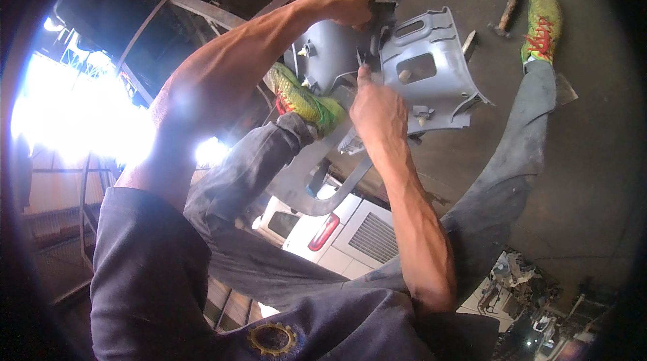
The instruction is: The person uses a chisel and hammer to remove a broken tab from a gray plastic car part. They then use a soldering iron to melt and smooth the edges of the hole. The person works on a single part in a workshop setting.
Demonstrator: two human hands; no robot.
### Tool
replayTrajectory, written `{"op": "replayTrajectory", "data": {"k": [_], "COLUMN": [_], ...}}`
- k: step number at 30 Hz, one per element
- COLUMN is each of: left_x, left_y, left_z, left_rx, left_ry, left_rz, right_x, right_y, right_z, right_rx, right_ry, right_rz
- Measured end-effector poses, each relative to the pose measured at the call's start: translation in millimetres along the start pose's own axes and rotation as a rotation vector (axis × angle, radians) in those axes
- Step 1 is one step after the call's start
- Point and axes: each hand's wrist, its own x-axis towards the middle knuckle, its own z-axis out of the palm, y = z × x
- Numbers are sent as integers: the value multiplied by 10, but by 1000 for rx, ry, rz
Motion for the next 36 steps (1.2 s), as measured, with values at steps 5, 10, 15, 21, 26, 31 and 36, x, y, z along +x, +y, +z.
{"op": "replayTrajectory", "data": {"k": [5,10,15,21,26,31,36], "left_x": [155,70,44,38,32,35,14], "left_y": [-128,-85,-98,-64,-144,-70,-16], "left_z": [101,86,74,91,65,102,41], "left_rx": [47,-20,-38,-16,-69,-16,52], "left_ry": [71,88,85,104,65,110,90], "left_rz": [60,81,60,69,62,24,54], "right_x": [124,-3,124,10,149,-67,-707], "right_y": [17,61,-17,-10,66,62,7], "right_z": [232,51,122,9,176,-64,-626], "right_rx": [29,-33,0,-29,26,-68,-136], "right_ry": [57,12,40,-1,71,-42,-119], "right_rz": [-28,-40,-20,-9,-54,-79,-68]}}
